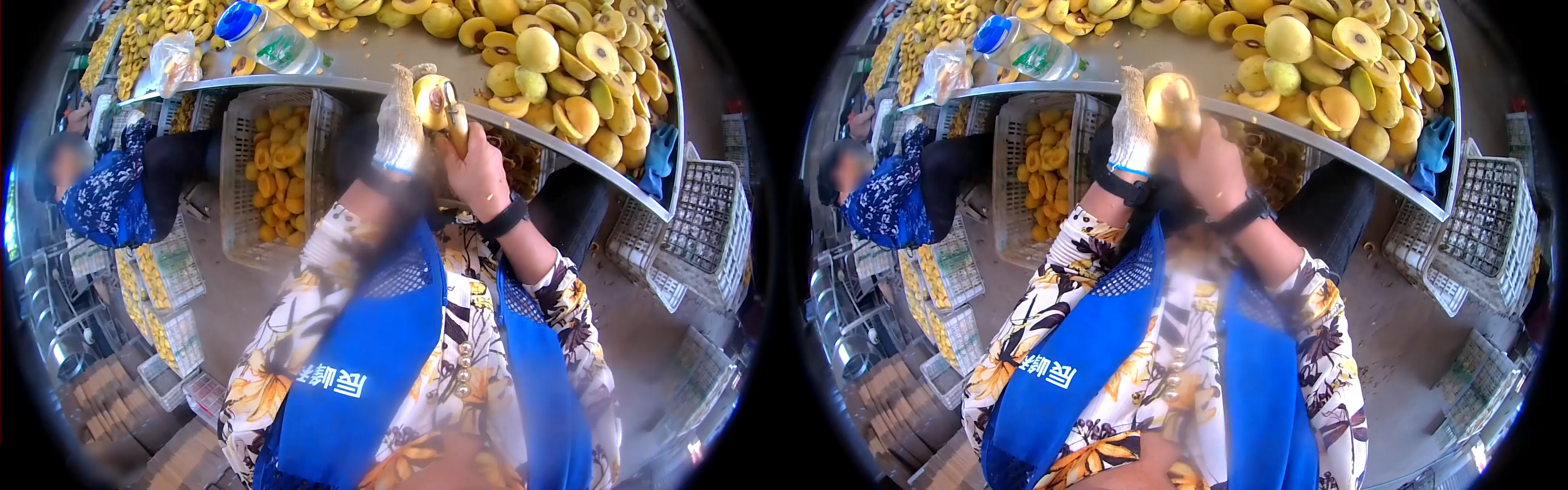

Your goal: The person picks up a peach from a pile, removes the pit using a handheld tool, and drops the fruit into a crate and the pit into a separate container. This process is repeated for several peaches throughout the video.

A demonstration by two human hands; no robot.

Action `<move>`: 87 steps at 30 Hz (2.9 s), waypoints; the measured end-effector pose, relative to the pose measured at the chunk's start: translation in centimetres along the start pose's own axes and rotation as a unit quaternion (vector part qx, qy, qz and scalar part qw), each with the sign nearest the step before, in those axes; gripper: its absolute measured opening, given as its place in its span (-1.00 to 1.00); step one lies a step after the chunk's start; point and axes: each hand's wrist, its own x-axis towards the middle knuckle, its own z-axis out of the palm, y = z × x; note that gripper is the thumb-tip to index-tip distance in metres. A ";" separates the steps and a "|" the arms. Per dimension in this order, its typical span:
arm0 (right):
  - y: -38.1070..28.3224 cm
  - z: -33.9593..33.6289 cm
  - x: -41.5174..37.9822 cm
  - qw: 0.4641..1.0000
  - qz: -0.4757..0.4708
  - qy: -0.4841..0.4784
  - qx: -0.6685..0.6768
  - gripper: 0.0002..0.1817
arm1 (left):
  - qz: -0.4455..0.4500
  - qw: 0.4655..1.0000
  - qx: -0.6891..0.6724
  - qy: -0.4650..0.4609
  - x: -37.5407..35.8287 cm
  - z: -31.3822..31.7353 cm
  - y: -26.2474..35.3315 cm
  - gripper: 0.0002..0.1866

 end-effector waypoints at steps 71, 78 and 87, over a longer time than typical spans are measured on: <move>5.8 -4.6 0.9 0.991 -0.033 0.112 0.070 -0.66 | 0.402 0.496 0.749 -0.178 11.9 1.6 6.4 -0.30; 1.3 -2.9 4.0 0.889 0.031 -0.064 0.452 -0.71 | 0.364 0.640 0.591 -0.330 1.4 1.8 6.2 -0.28; 1.2 -0.7 2.0 0.980 -0.045 0.073 0.177 -0.67 | -0.027 0.999 0.006 -0.029 -1.5 1.0 0.0 -0.55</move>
